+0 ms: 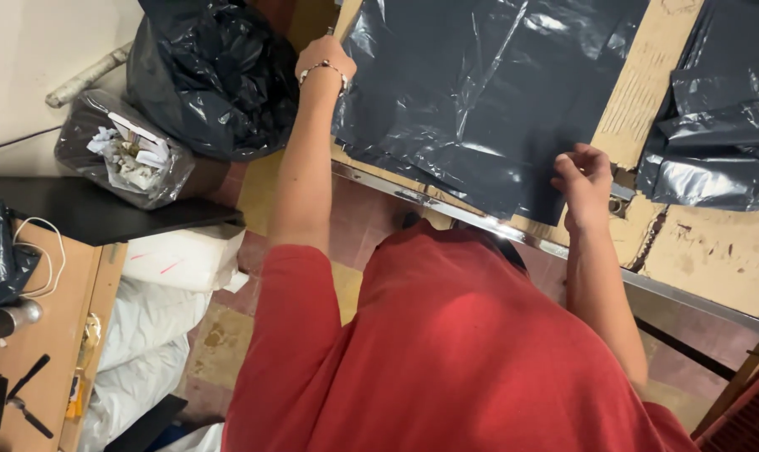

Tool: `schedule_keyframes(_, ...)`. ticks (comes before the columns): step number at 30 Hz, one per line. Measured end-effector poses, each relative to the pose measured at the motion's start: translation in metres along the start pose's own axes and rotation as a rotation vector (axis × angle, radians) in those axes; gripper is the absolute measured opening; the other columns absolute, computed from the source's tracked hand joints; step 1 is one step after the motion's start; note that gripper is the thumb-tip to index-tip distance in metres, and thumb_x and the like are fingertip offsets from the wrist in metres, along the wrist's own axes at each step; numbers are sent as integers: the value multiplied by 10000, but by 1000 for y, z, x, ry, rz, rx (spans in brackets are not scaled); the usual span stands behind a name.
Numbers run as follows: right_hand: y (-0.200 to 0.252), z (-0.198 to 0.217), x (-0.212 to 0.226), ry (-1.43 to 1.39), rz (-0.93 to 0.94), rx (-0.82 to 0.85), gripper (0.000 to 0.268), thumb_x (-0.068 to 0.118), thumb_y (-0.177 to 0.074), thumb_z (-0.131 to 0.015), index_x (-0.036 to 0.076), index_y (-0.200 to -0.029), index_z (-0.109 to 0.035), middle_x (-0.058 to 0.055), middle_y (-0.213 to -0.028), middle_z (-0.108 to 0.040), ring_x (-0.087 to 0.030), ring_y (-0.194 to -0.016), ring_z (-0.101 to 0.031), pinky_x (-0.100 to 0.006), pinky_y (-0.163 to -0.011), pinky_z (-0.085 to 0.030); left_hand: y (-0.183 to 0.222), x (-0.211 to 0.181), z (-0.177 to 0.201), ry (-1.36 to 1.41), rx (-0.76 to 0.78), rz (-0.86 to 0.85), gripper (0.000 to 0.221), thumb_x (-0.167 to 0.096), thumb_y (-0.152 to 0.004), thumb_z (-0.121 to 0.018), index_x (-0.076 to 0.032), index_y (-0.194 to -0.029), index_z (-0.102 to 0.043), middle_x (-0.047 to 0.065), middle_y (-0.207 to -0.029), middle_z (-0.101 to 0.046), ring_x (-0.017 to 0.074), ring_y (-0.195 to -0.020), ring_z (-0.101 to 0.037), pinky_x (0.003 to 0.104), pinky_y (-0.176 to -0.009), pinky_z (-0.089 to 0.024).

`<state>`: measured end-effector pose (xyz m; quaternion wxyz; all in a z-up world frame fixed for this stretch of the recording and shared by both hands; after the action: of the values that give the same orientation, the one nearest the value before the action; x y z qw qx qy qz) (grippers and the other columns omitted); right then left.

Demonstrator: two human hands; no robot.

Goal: Folding black plastic bags and placing them into a storage crate

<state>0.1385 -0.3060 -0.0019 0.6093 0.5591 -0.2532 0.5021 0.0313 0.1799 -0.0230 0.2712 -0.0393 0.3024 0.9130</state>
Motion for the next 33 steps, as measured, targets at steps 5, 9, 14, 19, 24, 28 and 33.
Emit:
schedule_keyframes(5,0,-13,-15,105,140,90,437,202,-933,-763,137,-1287,-516,-55,-1075,-635,-132,-922,-636,-254,-684,-530,25,-30,16,-77,-52,-253,137,-229,-823,-613,-130,-803,-704,126,-857,-725,408,-815,-697,490,-688,-564)
schedule_keyframes(9,9,-21,-1,383,383,60,540,202,-909,-794,59,-1315,-470,-177,-1206,-584,-198,-863,-603,-345,-848,-526,99,-53,45,494,217,-189,227,-259,-847,-631,-177,-714,-467,-3,-735,-568,102,-692,-660,252,-598,-616)
schedule_keyframes(14,-2,-20,10,504,291,-2,551,262,-881,-839,97,-1252,-466,-118,-1116,-598,-198,-802,-637,-373,-800,-522,102,-38,35,832,353,-46,138,-219,-862,-555,-169,-859,-426,8,-848,-501,148,-816,-608,403,-676,-717)
schedule_keyframes(19,-9,-25,8,534,307,10,595,239,-877,-853,86,-1304,-468,-110,-1089,-611,-197,-794,-643,-372,-791,-526,103,-20,37,557,308,-41,598,-540,-854,-444,-114,-1274,-444,57,-1301,-486,217,-1185,-533,429,-934,-504)
schedule_keyframes(24,-3,-31,10,488,317,59,605,234,-875,-815,87,-1331,-446,-121,-1123,-615,-193,-823,-650,-352,-799,-536,44,10,-4,365,223,-113,942,-640,-934,-570,-9,-1578,-294,162,-1654,-297,304,-1505,-343,500,-1192,-350)
schedule_keyframes(28,-6,-29,4,380,315,85,583,221,-914,-785,79,-1358,-435,-143,-1138,-608,-188,-846,-656,-325,-770,-549,-8,25,-35,65,-278,-155,452,-423,-900,-744,-83,-1184,-657,179,-1201,-608,467,-1084,-569,552,-880,-534)
schedule_keyframes(33,20,-16,0,275,318,142,300,208,-949,-762,122,-1162,-570,-60,-1013,-628,-148,-927,-611,-286,-813,-523,4,13,-20,115,-191,7,762,-450,-722,-944,-66,-1236,-532,167,-1259,-685,396,-1147,-680,494,-947,-560)
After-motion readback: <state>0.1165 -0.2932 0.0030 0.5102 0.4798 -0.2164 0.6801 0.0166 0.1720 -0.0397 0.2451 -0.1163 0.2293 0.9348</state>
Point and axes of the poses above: each hand's wrist, its own y-axis away from the middle knuckle, its own z-axis out of the back of the hand, x = y × z, the point moved 3 cm from there along -y, towards the middle knuckle
